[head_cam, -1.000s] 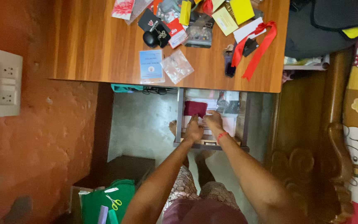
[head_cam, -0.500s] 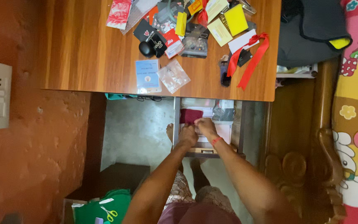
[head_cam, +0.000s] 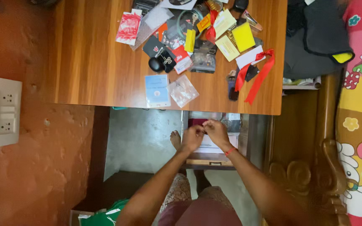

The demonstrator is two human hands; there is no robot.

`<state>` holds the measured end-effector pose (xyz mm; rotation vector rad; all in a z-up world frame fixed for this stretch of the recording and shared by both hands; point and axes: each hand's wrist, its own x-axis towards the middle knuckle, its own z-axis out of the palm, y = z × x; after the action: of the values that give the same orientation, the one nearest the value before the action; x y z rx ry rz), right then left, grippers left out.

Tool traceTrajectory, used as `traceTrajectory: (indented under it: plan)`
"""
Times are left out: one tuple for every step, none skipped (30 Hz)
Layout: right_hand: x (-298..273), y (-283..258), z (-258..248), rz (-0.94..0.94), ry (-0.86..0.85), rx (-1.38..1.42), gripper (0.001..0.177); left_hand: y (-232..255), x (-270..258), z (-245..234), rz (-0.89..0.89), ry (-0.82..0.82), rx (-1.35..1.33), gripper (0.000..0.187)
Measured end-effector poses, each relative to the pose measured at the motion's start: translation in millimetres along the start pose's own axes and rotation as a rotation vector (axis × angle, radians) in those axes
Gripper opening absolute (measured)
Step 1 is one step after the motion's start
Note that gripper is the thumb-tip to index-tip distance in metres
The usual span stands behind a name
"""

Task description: The person organizes a desk drawer by picking up and moving various items including a wallet, small electronic accessories, and cards from the desktop into the drawer, and rearranging papers inside the drawer.

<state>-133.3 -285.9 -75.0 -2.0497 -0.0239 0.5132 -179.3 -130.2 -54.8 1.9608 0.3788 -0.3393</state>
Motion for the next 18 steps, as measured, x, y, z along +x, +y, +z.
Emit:
traceTrajectory:
  plan:
    - [2,-17,-2,-0.003,-0.002,-0.002,0.016,5,2,-10,0.000,0.004,-0.002,0.018]
    - [6,-31,-4,-0.049,0.020,-0.007,0.015,11,7,-23,0.031,0.048,-0.039,0.017]
    - [12,-42,-5,-0.096,0.041,-0.010,0.014,17,12,-36,0.061,0.092,-0.075,0.016]
    - [20,-51,-5,-0.098,0.037,-0.011,0.014,23,17,-47,0.061,0.096,-0.076,0.016]
    - [30,-59,-3,-0.134,0.013,0.100,0.012,30,23,-60,0.135,0.122,-0.141,0.014]
    - [39,-66,-2,-0.170,-0.011,0.211,0.011,38,29,-73,0.210,0.147,-0.206,0.012]
    - [49,-71,0,-0.175,-0.012,0.212,0.011,45,36,-85,0.213,0.151,-0.205,0.012]
    - [60,-76,1,-0.135,-0.005,0.245,0.009,52,42,-96,0.153,0.152,-0.172,0.012]
    - [70,-81,2,-0.095,0.003,0.279,0.009,58,49,-107,0.095,0.153,-0.138,0.012]
    - [83,-85,4,-0.101,0.003,0.281,0.009,63,59,-118,0.098,0.156,-0.137,0.012]
    - [96,-89,5,-0.084,0.009,0.305,0.008,67,69,-128,0.135,0.177,-0.179,0.014]
    - [109,-93,7,-0.068,0.015,0.330,0.008,70,80,-137,0.172,0.198,-0.221,0.017]
    - [124,-98,10,-0.071,0.014,0.331,0.008,73,92,-147,0.174,0.200,-0.219,0.017]
    - [138,-105,11,-0.112,0.042,0.326,0.009,75,105,-157,0.201,0.237,-0.229,0.015]
    - [150,-112,13,-0.151,0.070,0.322,0.010,77,114,-166,0.227,0.272,-0.237,0.012]
    - [159,-120,13,-0.152,0.070,0.323,0.010,77,122,-175,0.228,0.273,-0.236,0.012]
    - [168,-129,11,-0.183,0.088,0.274,0.011,78,131,-184,0.215,0.302,-0.245,0.013]
    - [178,-139,11,-0.213,0.107,0.225,0.012,79,140,-194,0.201,0.331,-0.255,0.014]
